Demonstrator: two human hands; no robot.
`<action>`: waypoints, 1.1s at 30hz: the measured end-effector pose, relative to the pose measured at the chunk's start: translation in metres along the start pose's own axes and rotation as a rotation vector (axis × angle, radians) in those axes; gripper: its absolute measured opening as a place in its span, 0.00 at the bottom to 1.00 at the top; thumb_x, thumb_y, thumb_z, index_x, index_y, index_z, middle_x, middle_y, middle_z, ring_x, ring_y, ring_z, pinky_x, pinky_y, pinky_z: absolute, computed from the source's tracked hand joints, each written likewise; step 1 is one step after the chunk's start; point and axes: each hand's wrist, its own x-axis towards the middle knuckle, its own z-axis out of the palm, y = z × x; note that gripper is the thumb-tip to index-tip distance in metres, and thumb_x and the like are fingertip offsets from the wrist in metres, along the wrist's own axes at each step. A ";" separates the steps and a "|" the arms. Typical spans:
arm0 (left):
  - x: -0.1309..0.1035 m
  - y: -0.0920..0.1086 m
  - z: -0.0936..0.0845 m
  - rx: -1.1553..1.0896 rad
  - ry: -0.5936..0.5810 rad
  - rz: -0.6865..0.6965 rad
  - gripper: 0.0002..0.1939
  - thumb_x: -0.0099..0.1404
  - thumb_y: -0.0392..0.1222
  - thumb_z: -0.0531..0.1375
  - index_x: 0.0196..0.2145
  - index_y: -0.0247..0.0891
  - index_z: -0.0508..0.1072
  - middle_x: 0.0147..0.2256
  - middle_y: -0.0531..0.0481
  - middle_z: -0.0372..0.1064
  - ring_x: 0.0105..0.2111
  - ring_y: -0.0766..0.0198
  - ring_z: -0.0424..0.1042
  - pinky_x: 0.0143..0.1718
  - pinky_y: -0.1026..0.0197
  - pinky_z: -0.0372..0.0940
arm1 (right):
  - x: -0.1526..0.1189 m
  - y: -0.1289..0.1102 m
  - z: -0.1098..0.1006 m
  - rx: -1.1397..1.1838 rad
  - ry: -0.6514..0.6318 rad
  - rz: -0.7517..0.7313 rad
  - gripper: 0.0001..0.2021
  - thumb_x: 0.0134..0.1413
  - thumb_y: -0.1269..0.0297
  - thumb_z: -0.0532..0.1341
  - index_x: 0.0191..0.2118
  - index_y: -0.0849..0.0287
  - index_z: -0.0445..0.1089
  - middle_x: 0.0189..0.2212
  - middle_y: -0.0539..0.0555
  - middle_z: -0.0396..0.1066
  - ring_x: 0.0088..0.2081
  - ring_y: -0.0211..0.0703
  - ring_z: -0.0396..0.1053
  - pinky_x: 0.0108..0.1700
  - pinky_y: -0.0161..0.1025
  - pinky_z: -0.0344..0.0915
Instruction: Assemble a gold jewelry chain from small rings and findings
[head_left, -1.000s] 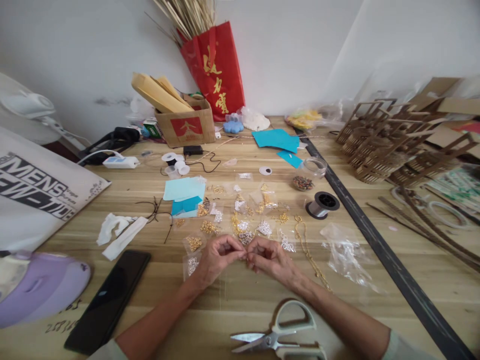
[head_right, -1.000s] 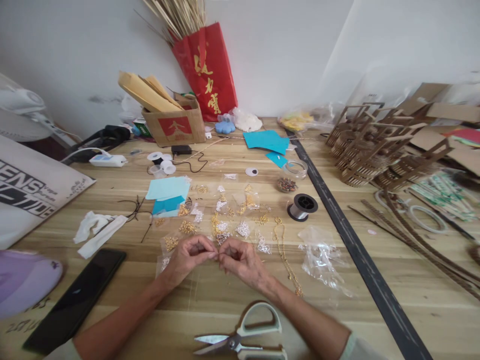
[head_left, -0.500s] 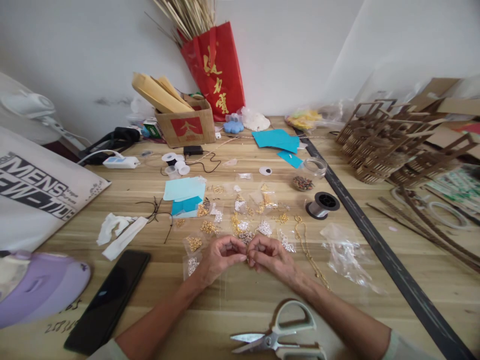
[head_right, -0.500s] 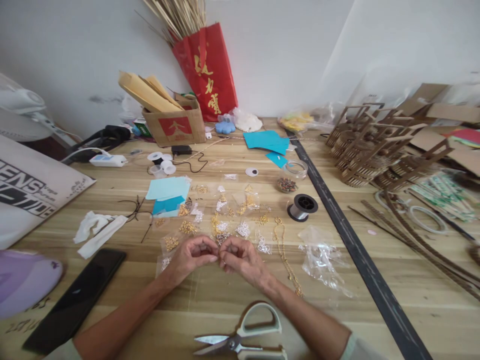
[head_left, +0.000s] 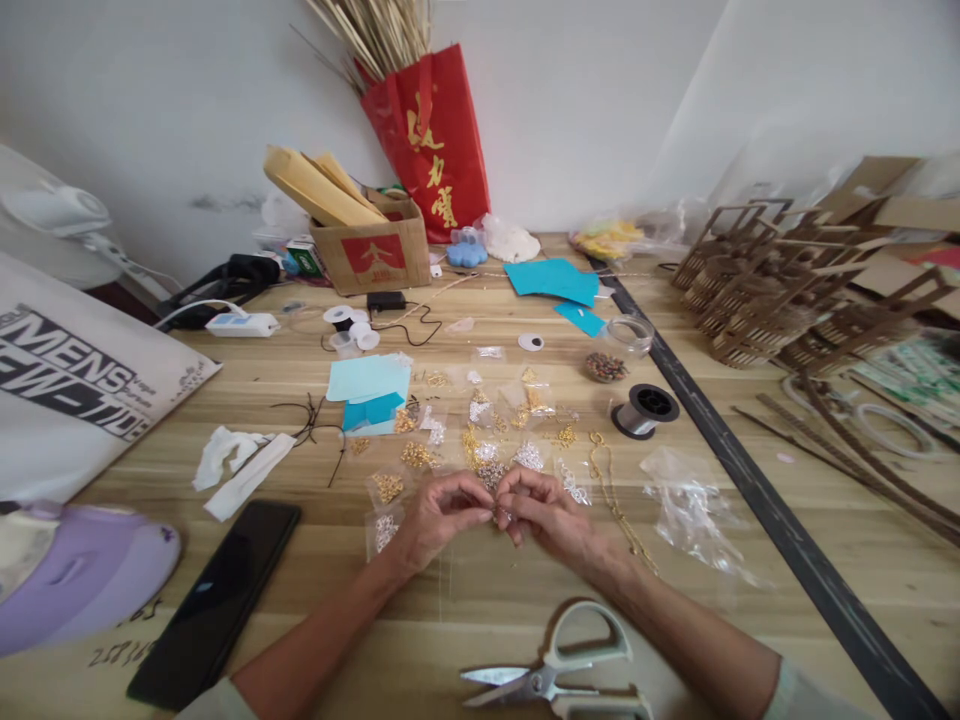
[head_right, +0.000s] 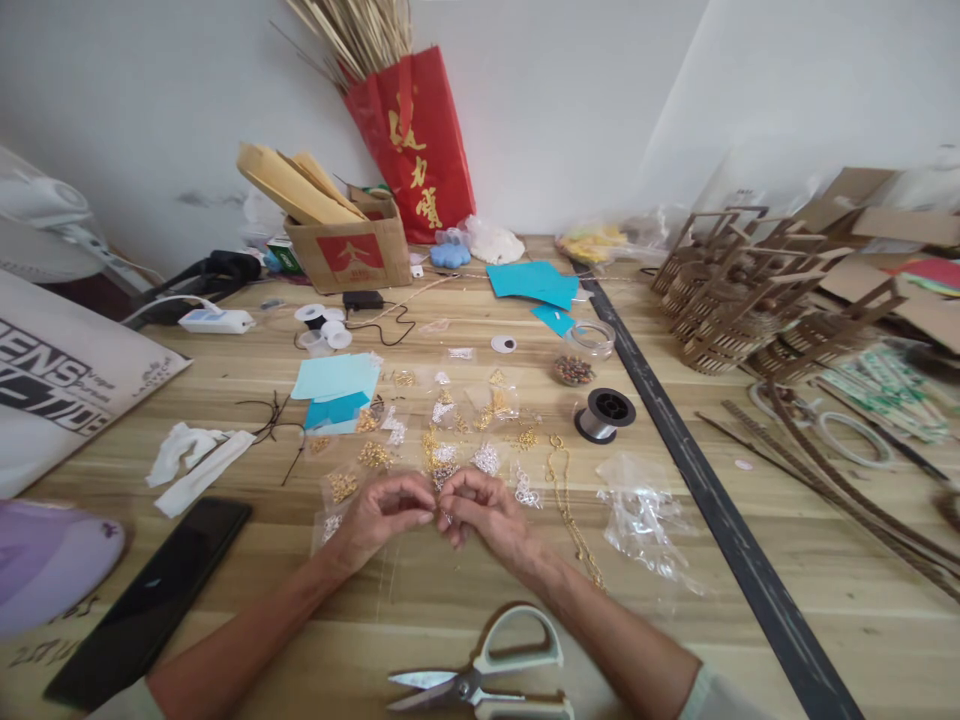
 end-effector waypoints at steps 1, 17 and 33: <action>0.000 0.000 0.000 -0.002 0.012 0.009 0.03 0.55 0.34 0.67 0.29 0.36 0.77 0.28 0.50 0.73 0.31 0.65 0.71 0.34 0.64 0.65 | 0.000 0.000 0.000 0.015 -0.003 0.009 0.10 0.49 0.59 0.67 0.30 0.61 0.69 0.21 0.48 0.72 0.19 0.31 0.65 0.21 0.28 0.62; -0.002 0.002 0.004 0.066 0.047 0.056 0.04 0.55 0.38 0.67 0.27 0.35 0.77 0.26 0.50 0.69 0.28 0.65 0.69 0.32 0.63 0.64 | -0.003 -0.004 0.008 0.136 -0.045 0.141 0.12 0.45 0.59 0.69 0.30 0.61 0.68 0.21 0.47 0.72 0.19 0.30 0.67 0.20 0.27 0.64; -0.004 0.004 0.009 0.037 0.054 0.002 0.07 0.57 0.40 0.65 0.27 0.33 0.75 0.28 0.51 0.67 0.26 0.66 0.69 0.30 0.63 0.66 | -0.001 -0.004 0.009 0.162 -0.043 0.121 0.13 0.44 0.60 0.70 0.30 0.61 0.68 0.21 0.48 0.73 0.19 0.31 0.68 0.19 0.26 0.64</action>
